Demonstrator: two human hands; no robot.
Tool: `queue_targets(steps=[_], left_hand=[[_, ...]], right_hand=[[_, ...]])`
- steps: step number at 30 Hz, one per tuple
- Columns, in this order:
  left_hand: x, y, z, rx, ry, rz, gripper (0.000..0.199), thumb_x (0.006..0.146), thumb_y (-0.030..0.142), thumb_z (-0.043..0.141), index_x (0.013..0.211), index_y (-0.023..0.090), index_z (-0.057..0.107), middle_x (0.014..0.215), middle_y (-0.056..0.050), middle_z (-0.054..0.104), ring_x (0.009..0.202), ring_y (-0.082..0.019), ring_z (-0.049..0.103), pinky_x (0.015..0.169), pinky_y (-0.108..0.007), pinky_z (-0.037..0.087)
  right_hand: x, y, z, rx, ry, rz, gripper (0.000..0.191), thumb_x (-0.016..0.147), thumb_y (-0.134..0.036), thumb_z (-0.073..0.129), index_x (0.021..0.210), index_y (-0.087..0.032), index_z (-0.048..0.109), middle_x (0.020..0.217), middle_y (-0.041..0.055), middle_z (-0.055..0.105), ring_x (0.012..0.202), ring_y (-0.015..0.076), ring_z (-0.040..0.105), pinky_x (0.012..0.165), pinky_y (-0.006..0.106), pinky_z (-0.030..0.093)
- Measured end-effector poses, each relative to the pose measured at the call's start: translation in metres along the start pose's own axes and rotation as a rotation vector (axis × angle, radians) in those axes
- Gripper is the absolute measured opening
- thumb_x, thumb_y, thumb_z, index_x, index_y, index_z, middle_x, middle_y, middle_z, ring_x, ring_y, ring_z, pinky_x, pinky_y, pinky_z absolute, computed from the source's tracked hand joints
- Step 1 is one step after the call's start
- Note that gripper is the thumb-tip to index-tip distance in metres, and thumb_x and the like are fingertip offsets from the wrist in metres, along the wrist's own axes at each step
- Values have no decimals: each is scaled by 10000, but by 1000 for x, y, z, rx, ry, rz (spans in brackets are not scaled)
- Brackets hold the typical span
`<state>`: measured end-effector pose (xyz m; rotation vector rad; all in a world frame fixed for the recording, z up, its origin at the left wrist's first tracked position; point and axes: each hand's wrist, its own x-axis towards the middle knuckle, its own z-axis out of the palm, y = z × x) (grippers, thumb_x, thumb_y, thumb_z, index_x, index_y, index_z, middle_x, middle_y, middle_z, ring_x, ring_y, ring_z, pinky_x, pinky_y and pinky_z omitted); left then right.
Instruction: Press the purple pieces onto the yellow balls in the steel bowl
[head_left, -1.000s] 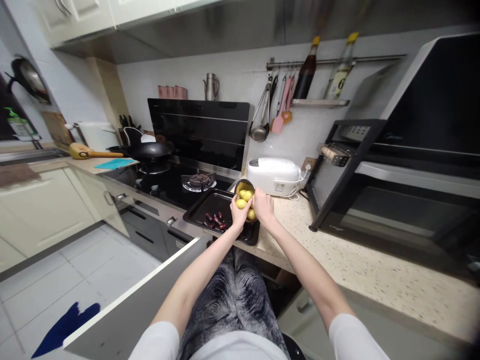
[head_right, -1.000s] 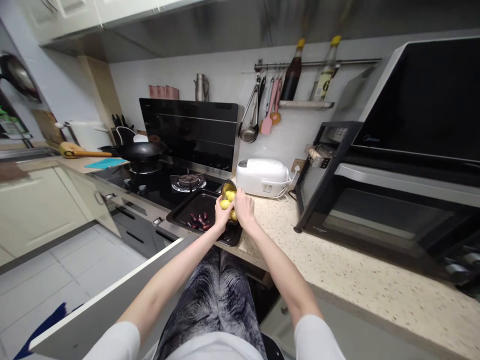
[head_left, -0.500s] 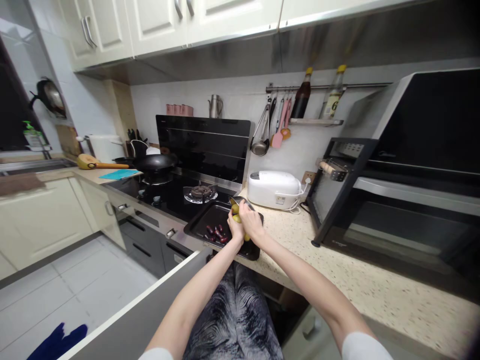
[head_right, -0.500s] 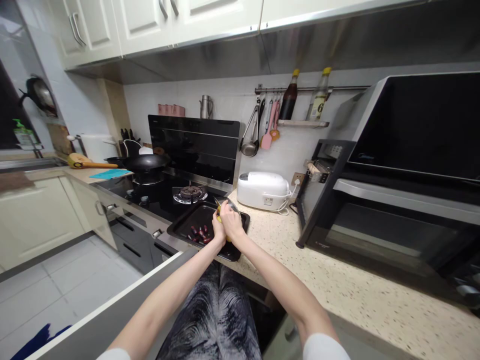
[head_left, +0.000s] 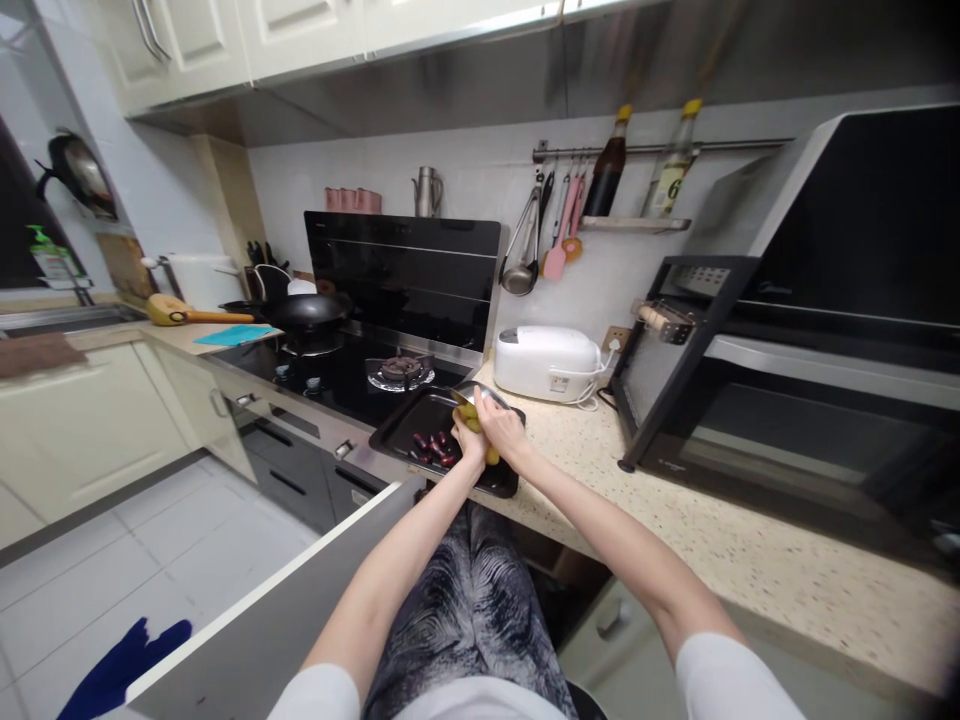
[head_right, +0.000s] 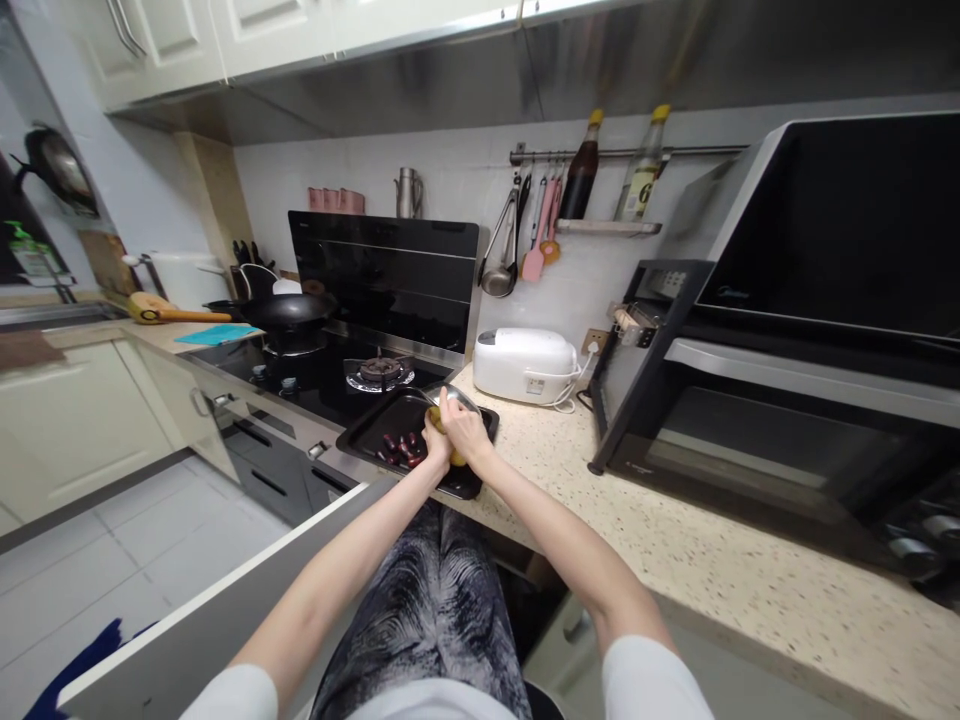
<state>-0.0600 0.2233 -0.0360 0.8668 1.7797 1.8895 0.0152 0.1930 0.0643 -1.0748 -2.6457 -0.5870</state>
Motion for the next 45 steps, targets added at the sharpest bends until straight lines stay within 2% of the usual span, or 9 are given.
queue_targets(steps=[5, 14, 18, 21, 24, 28, 31, 36, 45], left_hand=[[-8, 5, -4, 36, 37, -148, 908, 771, 222, 798, 1540, 248, 317, 1492, -181, 424, 1313, -293, 615, 1132, -363, 481], [-8, 14, -5, 139, 65, -183, 899, 699, 121, 777, 1483, 160, 338, 1534, -217, 407, 1458, -337, 490, 1240, -385, 372], [-10, 16, -8, 192, 64, -165, 898, 702, 150, 781, 1484, 168, 340, 1555, -224, 402, 1491, -374, 445, 1225, -430, 395], [-14, 16, -10, 233, 37, -140, 906, 739, 172, 747, 1524, 161, 295, 1598, -240, 345, 1503, -369, 429, 1242, -456, 364], [-18, 15, -12, 280, -16, -110, 899, 767, 199, 716, 1550, 167, 275, 1656, -245, 245, 1528, -376, 381, 1270, -467, 305], [-23, 14, -15, 350, -95, -59, 870, 776, 197, 682, 1553, 168, 292, 1676, -236, 180, 1557, -402, 302, 1285, -494, 244], [-28, 15, -18, 394, -133, 3, 776, 780, 134, 634, 1508, 178, 368, 1664, -205, 194, 1537, -391, 322, 1275, -493, 252], [-37, 20, -21, 433, -143, 119, 496, 855, 55, 505, 1331, 189, 536, 1616, -179, 275, 1449, -360, 411, 1217, -517, 337], [-44, 29, -23, 408, -80, 274, 396, 888, 39, 530, 1240, 200, 612, 1472, -167, 406, 1398, -328, 449, 1188, -512, 380]], right_hand=[[4, 16, 0, -15, 22, 56, 595, 1032, -93, 278, 1622, -126, 339, 1185, 167, 651, 954, 205, 735, 765, 240, 577], [5, 53, -17, -1, 136, 279, 597, 1021, -87, 280, 1611, -139, 360, 1217, 196, 663, 867, 238, 750, 723, 304, 567], [-15, 75, -28, 158, 301, 453, 532, 1024, -138, 335, 1537, -130, 474, 1159, 179, 709, 817, 245, 721, 711, 324, 524], [-50, 92, -27, 283, 404, 616, 456, 1011, -188, 367, 1387, -108, 613, 1061, 179, 738, 839, 259, 695, 746, 336, 490], [-97, 103, -11, 370, 364, 789, 437, 980, -272, 417, 1308, -129, 668, 927, 161, 744, 808, 277, 680, 732, 345, 461], [-159, 105, 22, 515, 287, 830, 466, 908, -347, 420, 1188, -118, 713, 912, 168, 749, 813, 297, 677, 718, 356, 465], [-190, 104, 40, 651, 239, 893, 488, 851, -407, 428, 1109, -120, 726, 766, 126, 729, 711, 285, 676, 678, 353, 480], [-212, 110, 52, 899, 123, 1002, 554, 777, -454, 482, 1130, -100, 721, 513, 14, 605, 424, 232, 591, 530, 329, 468], [-217, 114, 60, 1116, 71, 1096, 804, 656, -477, 539, 1289, 7, 645, 399, -51, 502, 346, 229, 529, 432, 322, 424]])
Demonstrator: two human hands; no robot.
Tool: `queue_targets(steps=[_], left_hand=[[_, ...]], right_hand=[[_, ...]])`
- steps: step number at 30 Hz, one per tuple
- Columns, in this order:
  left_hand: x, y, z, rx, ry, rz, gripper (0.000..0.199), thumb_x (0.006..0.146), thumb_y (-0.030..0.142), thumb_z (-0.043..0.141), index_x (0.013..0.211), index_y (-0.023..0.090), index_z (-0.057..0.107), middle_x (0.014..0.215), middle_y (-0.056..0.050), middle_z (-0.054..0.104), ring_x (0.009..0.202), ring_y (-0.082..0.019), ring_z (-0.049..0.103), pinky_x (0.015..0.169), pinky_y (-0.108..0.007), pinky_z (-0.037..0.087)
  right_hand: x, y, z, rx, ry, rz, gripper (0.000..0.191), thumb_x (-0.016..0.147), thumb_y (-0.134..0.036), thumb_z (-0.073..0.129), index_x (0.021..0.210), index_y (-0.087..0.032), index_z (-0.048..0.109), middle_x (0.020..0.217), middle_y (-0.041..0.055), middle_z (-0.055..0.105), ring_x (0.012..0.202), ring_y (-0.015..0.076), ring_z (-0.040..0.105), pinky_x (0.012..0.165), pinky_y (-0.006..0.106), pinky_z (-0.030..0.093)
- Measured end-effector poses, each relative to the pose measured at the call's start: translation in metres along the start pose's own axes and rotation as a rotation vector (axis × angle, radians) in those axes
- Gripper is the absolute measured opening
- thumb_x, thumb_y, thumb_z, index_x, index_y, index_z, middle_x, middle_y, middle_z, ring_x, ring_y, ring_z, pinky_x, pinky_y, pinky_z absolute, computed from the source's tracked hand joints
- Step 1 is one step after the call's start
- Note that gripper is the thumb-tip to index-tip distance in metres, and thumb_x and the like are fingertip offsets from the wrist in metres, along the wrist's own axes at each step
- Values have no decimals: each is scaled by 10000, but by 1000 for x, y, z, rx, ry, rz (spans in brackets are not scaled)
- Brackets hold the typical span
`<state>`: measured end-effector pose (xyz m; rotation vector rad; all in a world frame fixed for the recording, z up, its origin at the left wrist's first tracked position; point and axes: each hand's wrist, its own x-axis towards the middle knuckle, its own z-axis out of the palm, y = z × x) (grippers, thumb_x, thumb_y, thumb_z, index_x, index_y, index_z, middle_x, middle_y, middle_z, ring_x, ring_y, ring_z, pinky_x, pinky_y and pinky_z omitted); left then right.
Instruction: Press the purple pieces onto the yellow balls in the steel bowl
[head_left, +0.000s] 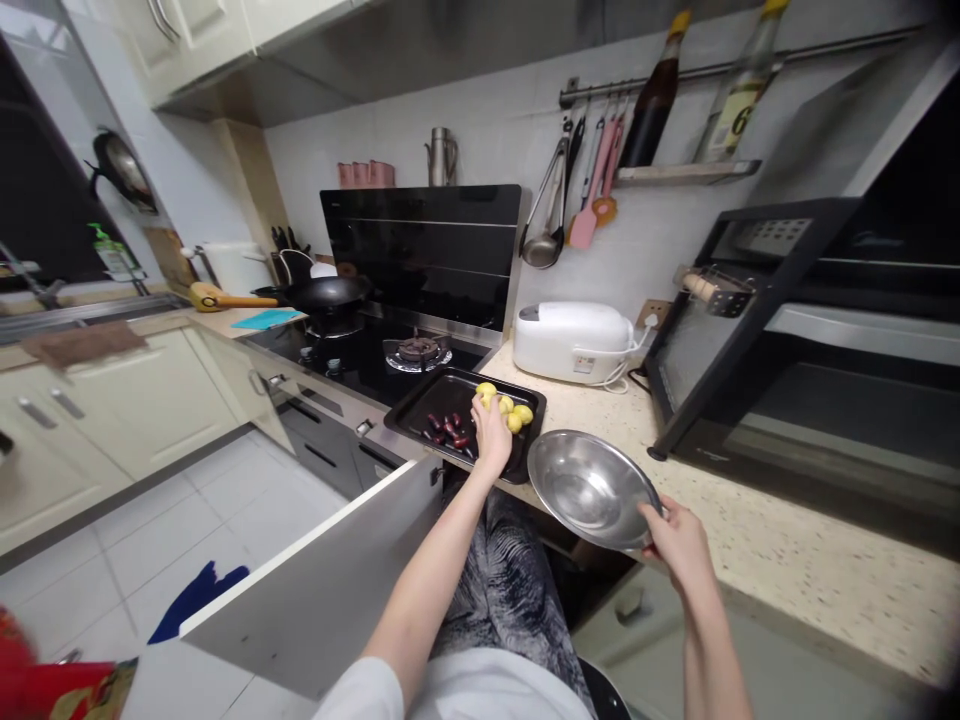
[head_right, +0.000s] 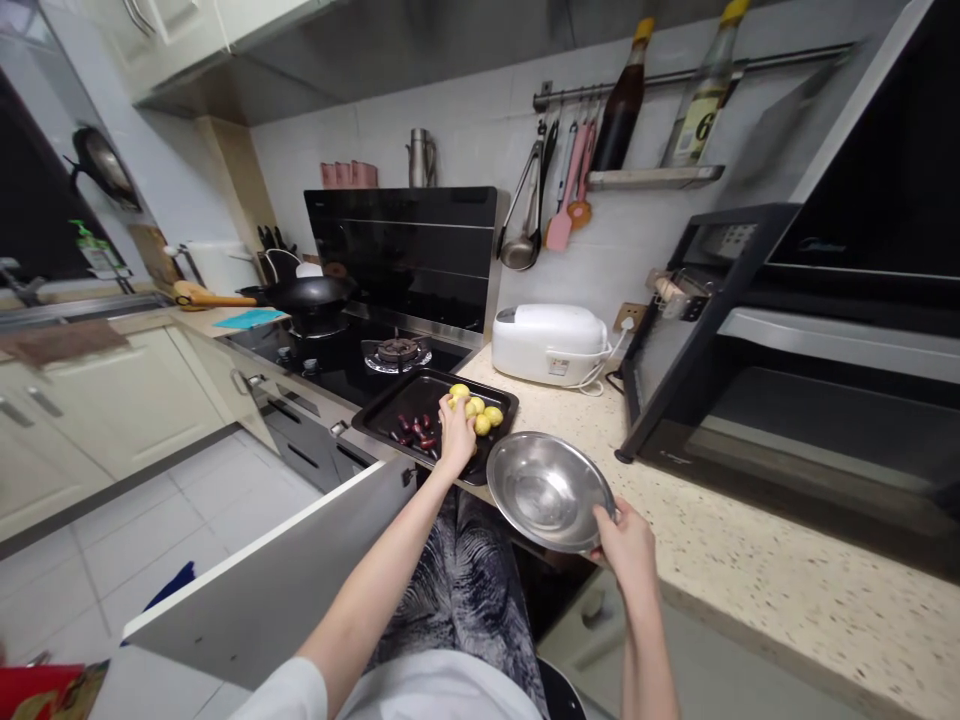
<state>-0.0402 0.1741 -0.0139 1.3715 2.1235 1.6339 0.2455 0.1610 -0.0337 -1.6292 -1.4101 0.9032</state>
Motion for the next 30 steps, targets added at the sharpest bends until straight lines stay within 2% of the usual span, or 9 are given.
queue_targets(steps=[4, 6, 9, 11, 14, 18, 21, 25, 30], left_hand=[[0, 5, -6, -66, 24, 94, 388, 915, 75, 535, 1274, 202, 613, 1393, -149, 454, 1405, -300, 443, 1217, -484, 359], [-4, 8, -9, -157, 35, 168, 385, 928, 97, 539, 1294, 197, 609, 1321, -139, 489, 1359, -287, 488, 1219, -477, 362], [-21, 17, -18, -286, 26, 260, 372, 951, 146, 559, 1315, 212, 600, 1288, -121, 514, 1298, -267, 546, 1193, -450, 404], [-40, 27, -25, -335, -17, 293, 357, 980, 191, 562, 1332, 238, 591, 1317, -112, 519, 1293, -255, 561, 1159, -417, 446], [-71, 44, -36, -348, -148, 347, 348, 1003, 233, 575, 1349, 258, 590, 1333, -104, 547, 1279, -245, 577, 1133, -390, 472], [-99, 60, -42, -374, -291, 394, 344, 1003, 278, 610, 1345, 248, 589, 1313, -101, 603, 1261, -245, 601, 1122, -391, 483], [-107, 59, -39, -383, -313, 328, 407, 992, 280, 626, 1386, 232, 539, 1367, -116, 606, 1288, -256, 601, 1130, -410, 483], [-110, 51, -33, -367, -337, 250, 541, 929, 277, 719, 1415, 223, 486, 1388, -128, 620, 1292, -276, 614, 1138, -437, 486], [-115, 46, -33, -322, -419, 379, 525, 957, 285, 687, 1433, 217, 476, 1403, -144, 606, 1295, -277, 621, 1117, -427, 514]], right_hand=[[0, -4, -4, -53, -72, -28, 656, 715, -523, 533, 1146, -62, 712, 417, -29, 524, 395, 227, 549, 472, 322, 430], [-7, -10, -9, -170, -20, -74, 570, 769, -571, 537, 1050, -121, 743, 468, 7, 578, 483, 239, 596, 528, 327, 437], [-29, -25, -13, -346, 318, -198, 517, 860, -585, 526, 1110, -187, 742, 709, 66, 717, 700, 271, 660, 636, 347, 439], [-49, -37, -10, -340, 504, -378, 451, 928, -510, 500, 1165, -202, 728, 901, 93, 748, 816, 268, 673, 696, 354, 458], [-76, -53, 2, -278, 377, -704, 353, 1008, -412, 475, 1154, -213, 726, 1048, 111, 734, 918, 249, 681, 768, 350, 526], [-90, -62, 23, -279, 134, -944, 423, 1012, -247, 492, 1415, -295, 609, 1257, 100, 670, 1175, 253, 650, 949, 399, 577], [-90, -59, 33, -271, 92, -948, 547, 983, -161, 480, 1506, -315, 522, 1352, 96, 617, 1252, 247, 623, 1016, 417, 579], [-88, -55, 39, -282, 82, -882, 613, 913, -102, 492, 1488, -310, 534, 1378, 92, 603, 1284, 256, 609, 1048, 427, 570], [-82, -52, 39, -185, 64, -791, 565, 845, -90, 517, 1387, -246, 558, 1381, 100, 611, 1263, 256, 620, 1038, 413, 557]])
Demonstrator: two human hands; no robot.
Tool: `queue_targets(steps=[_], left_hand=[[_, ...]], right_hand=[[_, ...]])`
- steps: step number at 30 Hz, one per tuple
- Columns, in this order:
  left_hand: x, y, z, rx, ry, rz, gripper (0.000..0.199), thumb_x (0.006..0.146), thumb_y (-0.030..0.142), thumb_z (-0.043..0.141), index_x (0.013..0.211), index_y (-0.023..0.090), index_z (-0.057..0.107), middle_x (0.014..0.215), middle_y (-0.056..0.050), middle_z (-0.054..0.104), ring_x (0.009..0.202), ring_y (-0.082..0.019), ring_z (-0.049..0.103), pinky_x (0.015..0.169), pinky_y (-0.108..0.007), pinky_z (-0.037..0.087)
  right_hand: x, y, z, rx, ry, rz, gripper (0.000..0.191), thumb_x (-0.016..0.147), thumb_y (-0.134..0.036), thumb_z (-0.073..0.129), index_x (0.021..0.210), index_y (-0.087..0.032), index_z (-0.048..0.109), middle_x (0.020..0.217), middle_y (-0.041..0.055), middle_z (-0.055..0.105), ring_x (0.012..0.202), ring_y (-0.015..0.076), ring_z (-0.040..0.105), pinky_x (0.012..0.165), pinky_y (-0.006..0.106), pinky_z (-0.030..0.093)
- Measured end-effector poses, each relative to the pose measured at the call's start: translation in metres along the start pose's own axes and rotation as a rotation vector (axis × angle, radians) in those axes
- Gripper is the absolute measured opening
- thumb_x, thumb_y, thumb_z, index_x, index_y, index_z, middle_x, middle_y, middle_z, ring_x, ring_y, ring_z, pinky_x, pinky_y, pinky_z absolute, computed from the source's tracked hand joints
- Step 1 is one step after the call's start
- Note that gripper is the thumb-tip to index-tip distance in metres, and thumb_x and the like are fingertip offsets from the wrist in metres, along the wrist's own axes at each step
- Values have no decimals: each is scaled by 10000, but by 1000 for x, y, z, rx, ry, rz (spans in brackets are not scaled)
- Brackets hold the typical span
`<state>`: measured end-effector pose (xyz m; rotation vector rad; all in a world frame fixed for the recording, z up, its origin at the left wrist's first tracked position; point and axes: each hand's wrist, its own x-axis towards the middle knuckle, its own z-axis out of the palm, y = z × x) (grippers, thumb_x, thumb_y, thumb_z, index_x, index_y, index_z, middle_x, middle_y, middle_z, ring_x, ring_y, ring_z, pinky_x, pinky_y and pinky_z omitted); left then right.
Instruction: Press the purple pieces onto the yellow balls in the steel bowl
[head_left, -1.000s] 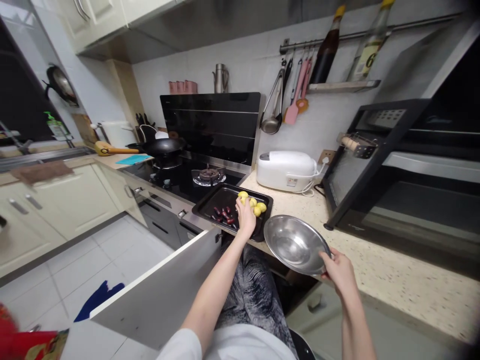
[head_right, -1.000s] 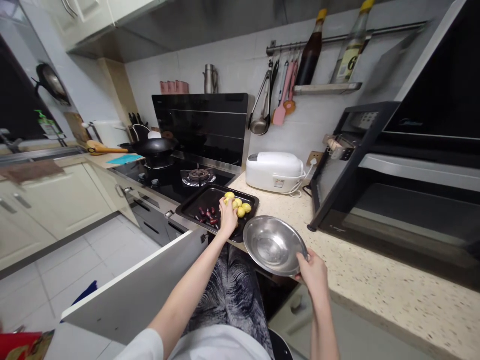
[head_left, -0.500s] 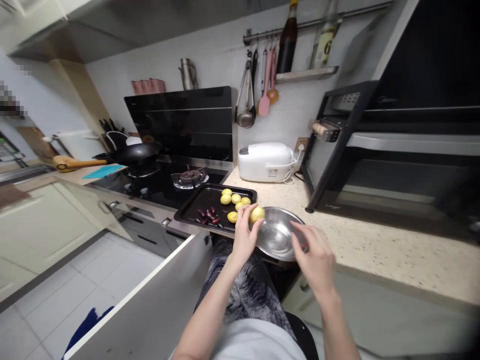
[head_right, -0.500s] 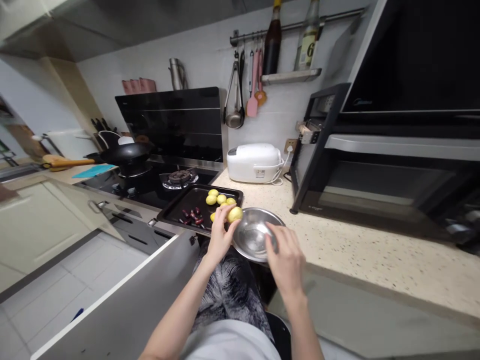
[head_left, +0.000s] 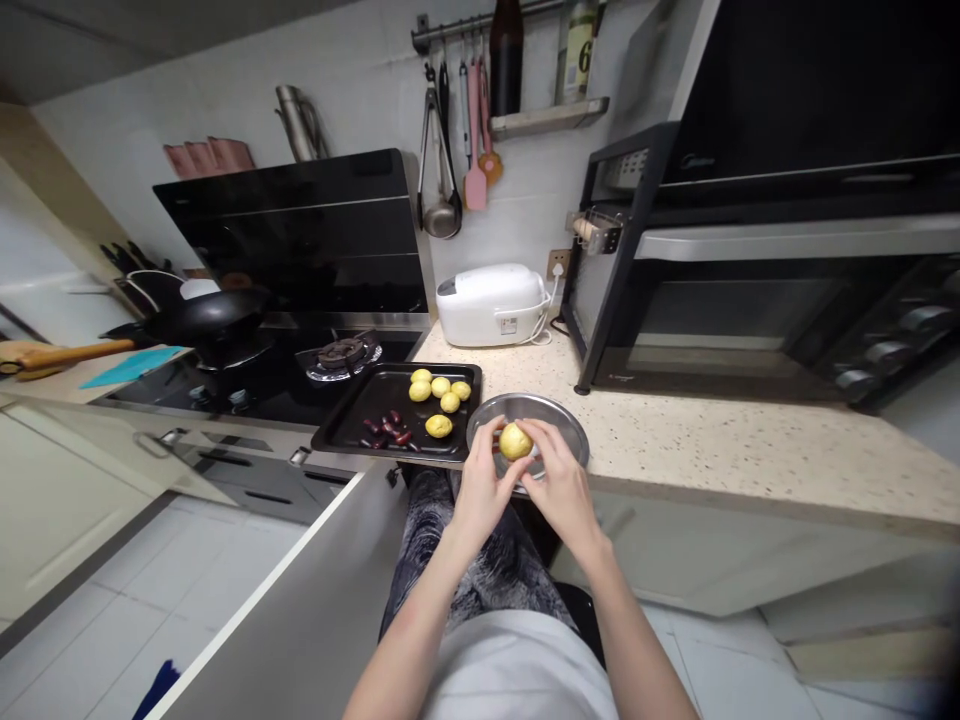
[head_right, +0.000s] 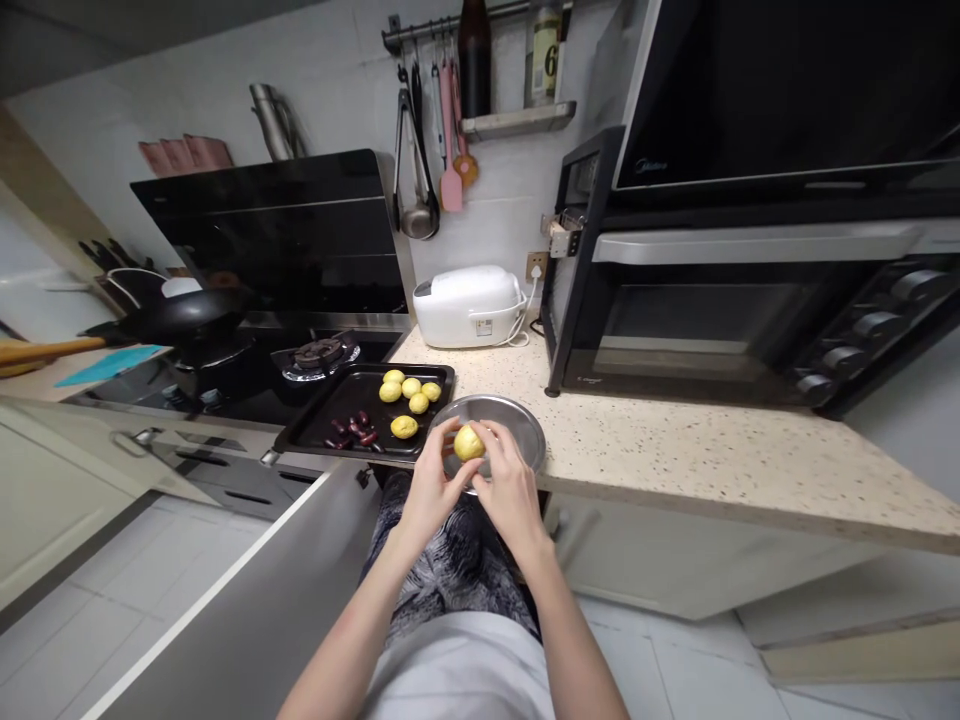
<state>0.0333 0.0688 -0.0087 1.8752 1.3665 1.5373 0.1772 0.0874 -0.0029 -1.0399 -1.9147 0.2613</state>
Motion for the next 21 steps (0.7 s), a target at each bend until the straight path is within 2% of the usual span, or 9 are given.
queue_targets(steps=[3, 6, 9, 12, 17, 21], left_hand=[[-8, 2, -5, 67, -65, 91, 494, 999, 283, 630, 1464, 234, 470, 1439, -144, 592, 1352, -269, 587, 1153, -436, 490], [-16, 0, -11, 196, -127, 193, 422, 1016, 295, 614, 1427, 251, 532, 1416, -114, 638, 1361, -259, 585, 1232, -508, 398], [-22, -7, -15, 308, -174, 278, 242, 1025, 293, 605, 1258, 251, 657, 1231, -62, 745, 1282, -244, 642, 1275, -583, 296], [-26, -14, -15, 340, -189, 312, 181, 1048, 283, 561, 1156, 253, 703, 1083, -33, 781, 1201, -220, 687, 1281, -590, 275], [-29, -17, -14, 332, -170, 352, 185, 1064, 277, 523, 1124, 240, 694, 1027, -25, 775, 1058, -183, 730, 1276, -567, 299], [-30, -12, -22, 324, -188, 361, 175, 1066, 262, 515, 1090, 233, 685, 977, -10, 765, 932, -159, 725, 1260, -550, 337]], right_hand=[[6, 8, -3, 49, 2, 68, 453, 846, -151, 574, 1293, -223, 566, 1296, 114, 643, 1187, 271, 645, 955, 404, 573], [15, 19, -9, -16, -40, 135, 406, 831, -189, 629, 1231, -209, 561, 1222, 115, 645, 1072, 277, 670, 835, 382, 573], [26, 26, -14, -196, -118, 166, 379, 804, -182, 668, 1165, -213, 557, 1174, 90, 640, 954, 254, 681, 774, 351, 536], [38, 26, -15, -382, -211, 185, 381, 805, -169, 695, 1155, -214, 553, 1164, 78, 641, 898, 232, 682, 745, 320, 493], [55, 21, -7, -563, -345, 216, 464, 824, -157, 725, 1252, -174, 545, 1242, 131, 647, 982, 263, 695, 758, 321, 481], [63, 20, -3, -582, -374, 178, 519, 802, -138, 771, 1273, -160, 553, 1235, 152, 676, 1100, 300, 679, 809, 335, 505]])
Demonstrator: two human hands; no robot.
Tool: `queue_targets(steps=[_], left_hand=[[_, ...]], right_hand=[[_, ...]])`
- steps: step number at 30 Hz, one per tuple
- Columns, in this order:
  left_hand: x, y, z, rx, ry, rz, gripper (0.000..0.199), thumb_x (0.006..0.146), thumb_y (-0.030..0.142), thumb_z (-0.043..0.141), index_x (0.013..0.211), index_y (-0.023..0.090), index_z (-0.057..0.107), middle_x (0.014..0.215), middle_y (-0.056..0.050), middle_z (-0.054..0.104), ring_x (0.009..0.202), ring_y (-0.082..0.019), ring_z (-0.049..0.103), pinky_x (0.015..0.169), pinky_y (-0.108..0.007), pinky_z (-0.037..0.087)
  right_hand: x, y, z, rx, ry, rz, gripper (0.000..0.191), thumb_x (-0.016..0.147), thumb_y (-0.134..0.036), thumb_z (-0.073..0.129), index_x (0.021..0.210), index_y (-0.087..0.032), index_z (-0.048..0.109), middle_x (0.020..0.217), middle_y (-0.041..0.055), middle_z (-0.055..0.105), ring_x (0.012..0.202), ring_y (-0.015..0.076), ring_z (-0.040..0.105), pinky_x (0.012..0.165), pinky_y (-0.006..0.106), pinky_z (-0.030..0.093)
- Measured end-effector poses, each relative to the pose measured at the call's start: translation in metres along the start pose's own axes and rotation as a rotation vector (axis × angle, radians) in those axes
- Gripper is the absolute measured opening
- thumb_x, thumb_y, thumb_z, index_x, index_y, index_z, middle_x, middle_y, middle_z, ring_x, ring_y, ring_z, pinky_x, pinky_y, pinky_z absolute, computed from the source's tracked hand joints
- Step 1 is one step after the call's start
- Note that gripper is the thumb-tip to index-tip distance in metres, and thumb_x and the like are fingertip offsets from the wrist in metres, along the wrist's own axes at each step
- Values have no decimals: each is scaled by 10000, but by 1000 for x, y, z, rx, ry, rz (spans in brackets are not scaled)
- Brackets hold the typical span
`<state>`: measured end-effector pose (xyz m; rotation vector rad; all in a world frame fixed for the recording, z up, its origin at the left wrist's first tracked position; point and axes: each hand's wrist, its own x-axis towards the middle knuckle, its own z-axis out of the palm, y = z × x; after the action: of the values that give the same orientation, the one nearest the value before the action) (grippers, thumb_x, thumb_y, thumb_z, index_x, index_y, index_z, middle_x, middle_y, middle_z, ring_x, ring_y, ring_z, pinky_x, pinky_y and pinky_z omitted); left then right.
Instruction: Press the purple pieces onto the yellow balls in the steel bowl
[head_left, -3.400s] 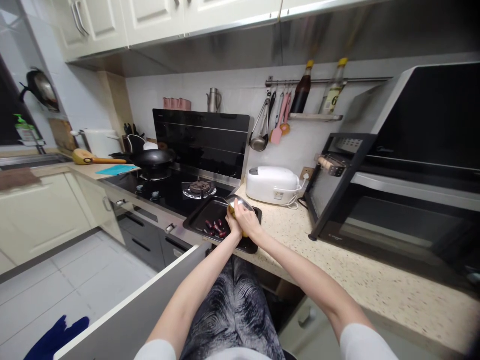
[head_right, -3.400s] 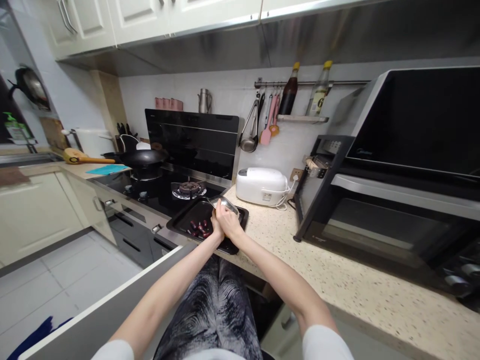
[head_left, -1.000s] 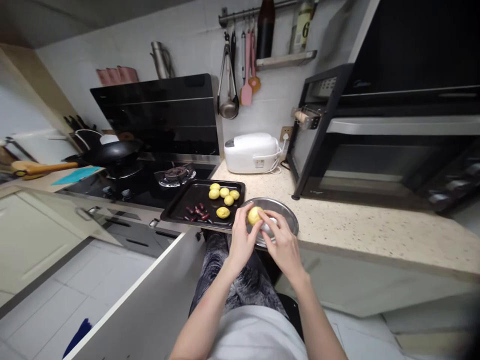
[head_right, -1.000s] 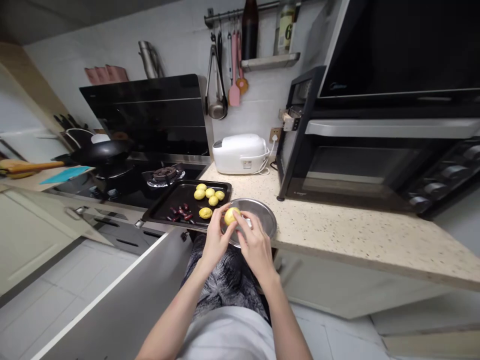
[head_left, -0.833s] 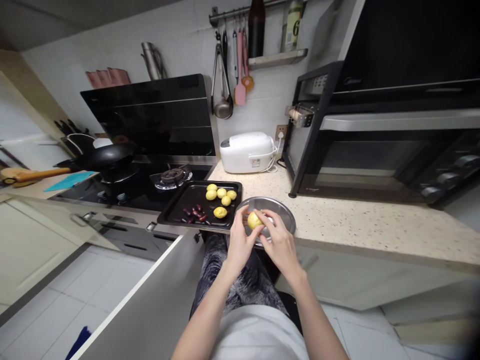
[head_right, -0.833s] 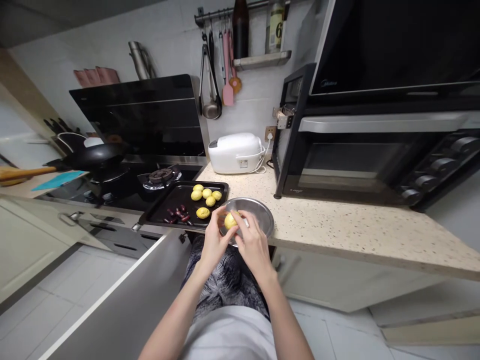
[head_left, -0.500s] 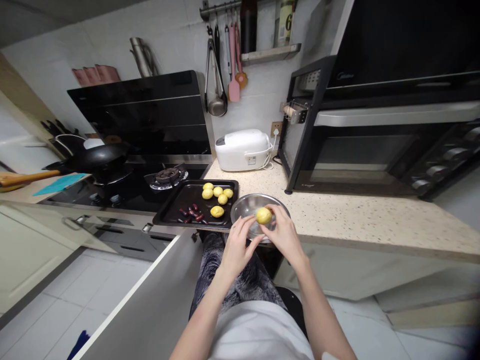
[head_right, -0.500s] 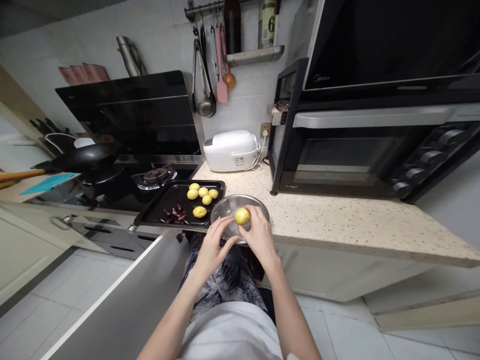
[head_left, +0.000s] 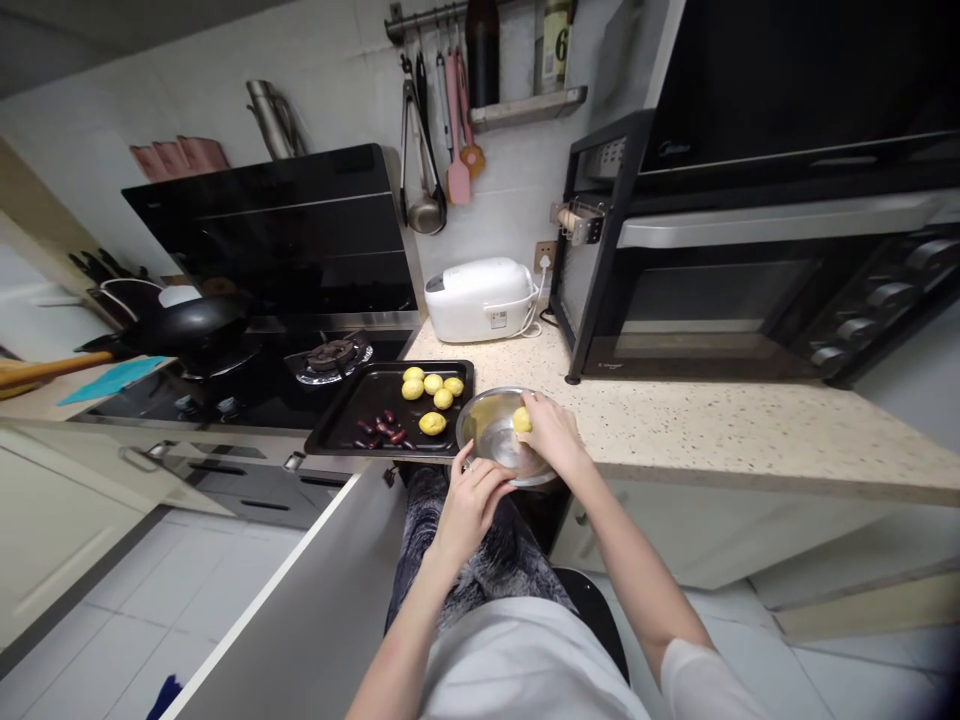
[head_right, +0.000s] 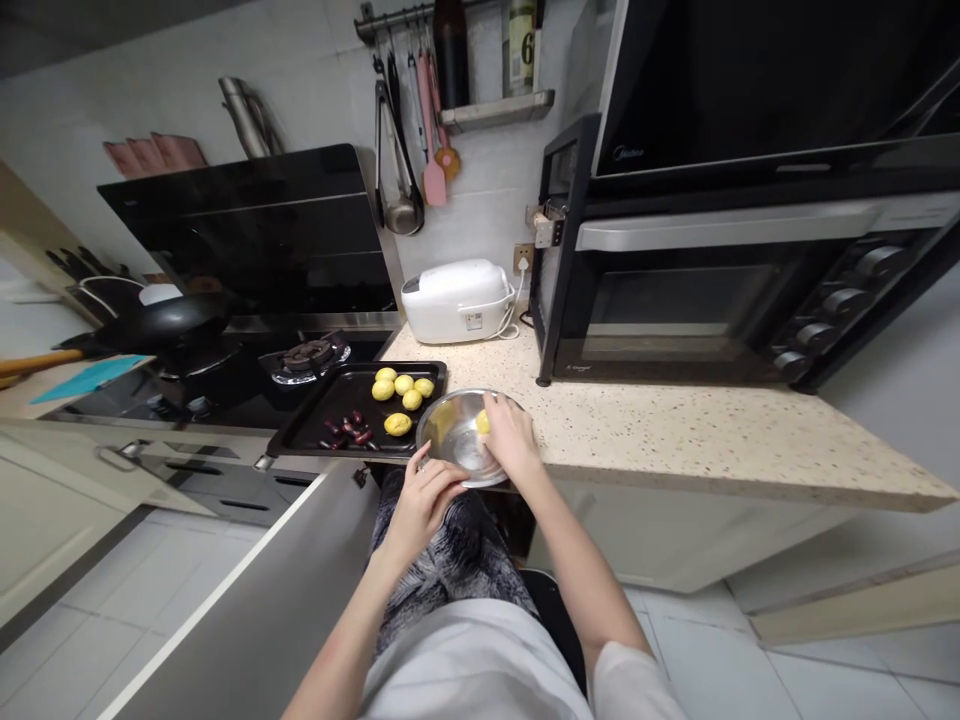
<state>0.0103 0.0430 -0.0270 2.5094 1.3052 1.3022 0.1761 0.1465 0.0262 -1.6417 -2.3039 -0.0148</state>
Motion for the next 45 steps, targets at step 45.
queue_targets(steps=[45], left_hand=[[26, -107, -44, 221, -41, -424, 396, 923, 81, 636, 1300, 198, 658, 1345, -128, 646, 1273, -287, 593, 1135, -470, 483]], right_hand=[[-120, 2, 38, 440, 658, -291, 274, 977, -195, 621, 1240, -240, 683, 1246, 94, 742, 1246, 286, 660, 1083, 505, 474]])
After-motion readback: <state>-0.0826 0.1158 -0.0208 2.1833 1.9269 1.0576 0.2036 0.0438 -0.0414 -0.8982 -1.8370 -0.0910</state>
